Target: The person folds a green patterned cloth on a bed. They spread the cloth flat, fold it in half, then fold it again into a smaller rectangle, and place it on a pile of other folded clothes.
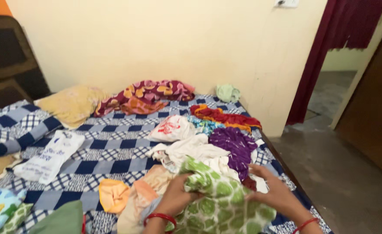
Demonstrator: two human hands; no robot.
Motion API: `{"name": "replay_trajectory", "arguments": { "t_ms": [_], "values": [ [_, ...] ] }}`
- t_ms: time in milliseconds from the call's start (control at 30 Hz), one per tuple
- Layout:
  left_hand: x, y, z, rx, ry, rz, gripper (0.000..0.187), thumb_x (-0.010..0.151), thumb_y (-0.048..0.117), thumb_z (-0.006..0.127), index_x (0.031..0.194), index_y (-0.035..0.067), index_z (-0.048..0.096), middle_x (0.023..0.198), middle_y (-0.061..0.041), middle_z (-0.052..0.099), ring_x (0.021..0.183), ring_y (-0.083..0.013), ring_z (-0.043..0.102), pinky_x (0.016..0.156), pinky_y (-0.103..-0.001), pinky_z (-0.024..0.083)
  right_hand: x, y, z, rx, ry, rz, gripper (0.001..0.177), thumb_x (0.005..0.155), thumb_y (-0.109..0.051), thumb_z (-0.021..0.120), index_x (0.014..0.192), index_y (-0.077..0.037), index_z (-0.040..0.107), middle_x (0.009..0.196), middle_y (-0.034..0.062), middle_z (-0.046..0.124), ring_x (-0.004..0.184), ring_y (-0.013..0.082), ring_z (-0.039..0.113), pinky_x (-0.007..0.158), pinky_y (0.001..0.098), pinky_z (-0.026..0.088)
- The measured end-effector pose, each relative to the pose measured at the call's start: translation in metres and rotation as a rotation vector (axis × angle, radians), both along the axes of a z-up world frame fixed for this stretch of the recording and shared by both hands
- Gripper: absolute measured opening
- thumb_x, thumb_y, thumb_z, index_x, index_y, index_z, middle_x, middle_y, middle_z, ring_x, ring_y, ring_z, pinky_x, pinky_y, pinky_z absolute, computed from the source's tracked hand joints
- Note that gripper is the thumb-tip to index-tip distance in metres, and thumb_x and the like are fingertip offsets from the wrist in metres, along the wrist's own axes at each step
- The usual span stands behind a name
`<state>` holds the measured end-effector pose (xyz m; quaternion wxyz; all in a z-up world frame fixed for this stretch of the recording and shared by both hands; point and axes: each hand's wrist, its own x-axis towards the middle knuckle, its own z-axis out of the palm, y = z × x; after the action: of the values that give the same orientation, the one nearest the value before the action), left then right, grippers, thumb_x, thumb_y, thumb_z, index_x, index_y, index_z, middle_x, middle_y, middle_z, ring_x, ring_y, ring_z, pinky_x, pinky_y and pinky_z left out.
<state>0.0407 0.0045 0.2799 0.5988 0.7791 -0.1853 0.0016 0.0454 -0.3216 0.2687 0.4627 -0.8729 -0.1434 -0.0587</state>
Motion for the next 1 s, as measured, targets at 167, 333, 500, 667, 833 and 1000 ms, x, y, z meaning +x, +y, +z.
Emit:
{"name": "replay_trajectory", "arguments": {
  "t_ms": [167, 333, 500, 667, 833, 1000],
  "values": [
    [-0.01, -0.018, 0.02, 0.128, -0.089, -0.135, 0.036, 0.07, 0.009, 0.082, 0.105, 0.011, 0.075, 0.095, -0.004, 0.08, 0.089, -0.0186, 0.076, 0.083, -0.032, 0.058, -0.034, 0.075, 0.024, -0.19, -0.079, 0.123, 0.094, 0.06, -0.025, 0.098, 0.138, -0.008, 0.048, 0.134, 0.0146, 0.062, 0.124, 0.0277, 0.06, 0.099, 0.0353, 0.046],
    [-0.021, -0.021, 0.04, 0.28, -0.364, 0.17, 0.05, 0.065, 0.016, 0.088, 0.111, 0.01, 0.07, 0.103, -0.012, 0.075, 0.097, -0.0324, 0.071, 0.084, -0.041, 0.054, -0.052, 0.1, 0.04, -0.152, 0.124, -0.203, 0.041, 0.063, -0.024, 0.09, 0.102, -0.018, 0.078, 0.09, 0.007, 0.083, 0.087, 0.0241, 0.081, 0.082, 0.037, 0.059],
    [-0.02, -0.027, 0.039, 0.133, -0.328, 0.45, 0.075, 0.06, 0.028, 0.094, 0.124, 0.005, 0.062, 0.116, -0.017, 0.069, 0.107, -0.0366, 0.066, 0.088, -0.046, 0.051, -0.042, 0.093, 0.052, -0.228, 0.147, -0.523, 0.031, 0.073, -0.032, 0.085, 0.101, -0.018, 0.08, 0.087, 0.0098, 0.079, 0.086, 0.0299, 0.077, 0.078, 0.0419, 0.056],
    [0.0, -0.054, 0.0, -0.454, 0.282, -0.213, 0.073, 0.076, 0.029, 0.084, 0.139, 0.021, 0.048, 0.123, 0.002, 0.068, 0.117, -0.0111, 0.064, 0.102, -0.031, 0.049, -0.038, 0.108, 0.04, -0.128, 0.005, -0.34, 0.042, 0.079, -0.025, 0.079, 0.117, -0.01, 0.072, 0.1, 0.0186, 0.076, 0.095, 0.0323, 0.074, 0.082, 0.0392, 0.055],
    [0.033, -0.043, -0.029, -0.686, 0.241, 0.018, 0.054, 0.08, 0.017, 0.079, 0.13, 0.001, 0.065, 0.117, -0.012, 0.073, 0.101, -0.0225, 0.07, 0.087, -0.037, 0.055, -0.028, 0.097, 0.013, 0.229, 0.186, 0.324, 0.062, 0.081, -0.012, 0.076, 0.141, -0.009, 0.057, 0.15, -0.0014, 0.051, 0.125, 0.0174, 0.068, 0.091, 0.0332, 0.06],
    [0.034, -0.011, -0.01, -0.689, 0.607, -0.087, 0.046, 0.087, 0.015, 0.066, 0.132, 0.006, 0.065, 0.116, -0.01, 0.077, 0.095, -0.0238, 0.075, 0.085, -0.039, 0.06, 0.008, 0.065, -0.019, 0.361, 0.007, 0.049, 0.046, 0.083, -0.015, 0.079, 0.125, -0.002, 0.068, 0.123, 0.0263, 0.072, 0.107, 0.0281, 0.073, 0.093, 0.0385, 0.06]
  ]
}}
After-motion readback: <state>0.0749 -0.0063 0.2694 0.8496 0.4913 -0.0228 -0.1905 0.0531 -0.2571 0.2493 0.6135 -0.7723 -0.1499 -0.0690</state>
